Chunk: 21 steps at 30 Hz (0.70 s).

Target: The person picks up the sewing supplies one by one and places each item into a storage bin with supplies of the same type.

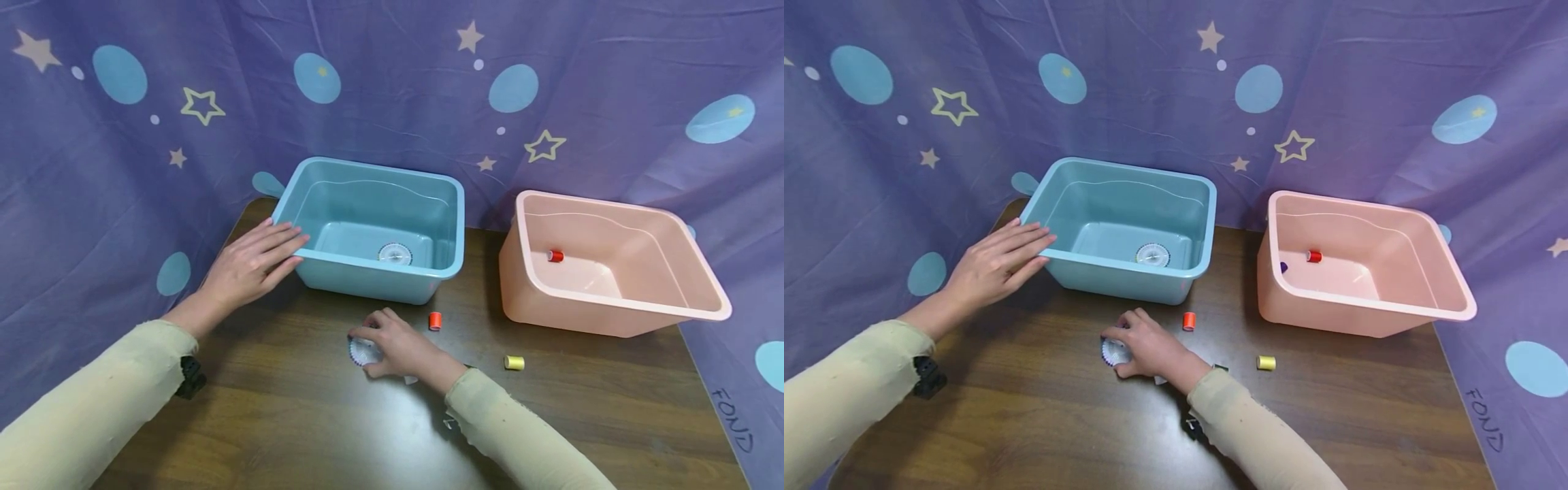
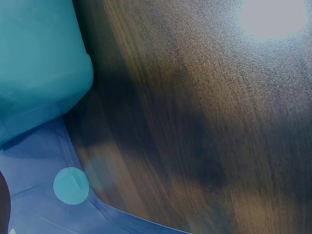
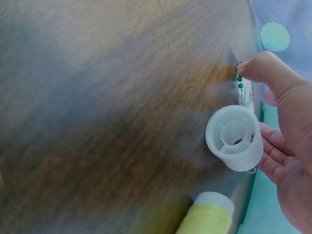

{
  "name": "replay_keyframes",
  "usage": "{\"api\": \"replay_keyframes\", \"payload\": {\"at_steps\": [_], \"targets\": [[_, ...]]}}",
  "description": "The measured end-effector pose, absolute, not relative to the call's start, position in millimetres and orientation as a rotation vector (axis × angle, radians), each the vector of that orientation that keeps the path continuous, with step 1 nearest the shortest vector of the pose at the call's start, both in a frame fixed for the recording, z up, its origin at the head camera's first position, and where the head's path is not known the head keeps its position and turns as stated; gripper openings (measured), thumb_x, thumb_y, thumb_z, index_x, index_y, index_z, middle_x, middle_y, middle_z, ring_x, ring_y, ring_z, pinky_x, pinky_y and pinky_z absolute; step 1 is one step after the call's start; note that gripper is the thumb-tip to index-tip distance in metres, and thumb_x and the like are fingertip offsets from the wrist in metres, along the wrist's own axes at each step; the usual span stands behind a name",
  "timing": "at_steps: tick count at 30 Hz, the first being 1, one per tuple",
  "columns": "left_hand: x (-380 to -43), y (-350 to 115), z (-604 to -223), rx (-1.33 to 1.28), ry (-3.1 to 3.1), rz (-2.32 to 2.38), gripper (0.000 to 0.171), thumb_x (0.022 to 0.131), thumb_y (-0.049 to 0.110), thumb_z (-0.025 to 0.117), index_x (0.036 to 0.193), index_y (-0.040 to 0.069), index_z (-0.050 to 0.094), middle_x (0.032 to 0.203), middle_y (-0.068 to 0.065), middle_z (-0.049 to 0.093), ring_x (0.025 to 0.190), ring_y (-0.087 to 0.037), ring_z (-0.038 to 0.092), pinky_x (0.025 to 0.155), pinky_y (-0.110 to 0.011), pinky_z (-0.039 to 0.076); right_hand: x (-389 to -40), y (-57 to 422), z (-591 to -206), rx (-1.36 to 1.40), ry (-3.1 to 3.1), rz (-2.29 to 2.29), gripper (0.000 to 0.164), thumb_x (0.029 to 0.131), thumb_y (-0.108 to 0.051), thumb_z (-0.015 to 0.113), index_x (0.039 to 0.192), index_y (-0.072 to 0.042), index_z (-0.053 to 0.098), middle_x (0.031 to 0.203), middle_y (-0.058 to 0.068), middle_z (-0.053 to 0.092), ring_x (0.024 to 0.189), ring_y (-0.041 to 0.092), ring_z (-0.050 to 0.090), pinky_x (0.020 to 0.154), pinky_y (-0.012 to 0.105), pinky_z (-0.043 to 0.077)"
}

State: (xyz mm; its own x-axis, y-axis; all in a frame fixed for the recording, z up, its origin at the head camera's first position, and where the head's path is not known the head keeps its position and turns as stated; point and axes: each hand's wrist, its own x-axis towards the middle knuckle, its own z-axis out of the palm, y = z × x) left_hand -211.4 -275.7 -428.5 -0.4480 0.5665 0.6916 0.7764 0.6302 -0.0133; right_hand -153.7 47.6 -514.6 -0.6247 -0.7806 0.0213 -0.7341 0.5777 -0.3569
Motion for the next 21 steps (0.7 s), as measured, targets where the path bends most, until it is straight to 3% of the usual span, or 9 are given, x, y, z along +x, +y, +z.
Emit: {"api": "replay_keyframes", "payload": {"at_steps": [8,21], "targets": [[-210.7,-276.0,-427.5,-1.053,-2.177,-0.419,0.044,0.109,0.038,0.061,0.134,0.005,0.074,0.129,-0.018,0.075,0.121,-0.041,0.069,0.127,-0.043,0.033,-154.5,47.5,-516.3,-1.225,2.656,-0.591,0.068,0.086,-0.037,0.088,0.148,-0.024,0.062,0.136,0.007,0.061,0.124,0.021,0.052,0.098,0.033,0.054],[-210.7,-276.0,-427.3,-1.052,-2.179,-0.414,0.045,0.11,0.039,0.059,0.135,0.005,0.074,0.129,-0.017,0.075,0.121,-0.041,0.069,0.127,-0.043,0.033,-152.8,50.1,-512.3,-1.121,2.614,-0.662,0.07,0.086,-0.036,0.089,0.149,-0.026,0.059,0.141,0.004,0.056,0.128,0.019,0.047,0.1,0.034,0.055]]}}
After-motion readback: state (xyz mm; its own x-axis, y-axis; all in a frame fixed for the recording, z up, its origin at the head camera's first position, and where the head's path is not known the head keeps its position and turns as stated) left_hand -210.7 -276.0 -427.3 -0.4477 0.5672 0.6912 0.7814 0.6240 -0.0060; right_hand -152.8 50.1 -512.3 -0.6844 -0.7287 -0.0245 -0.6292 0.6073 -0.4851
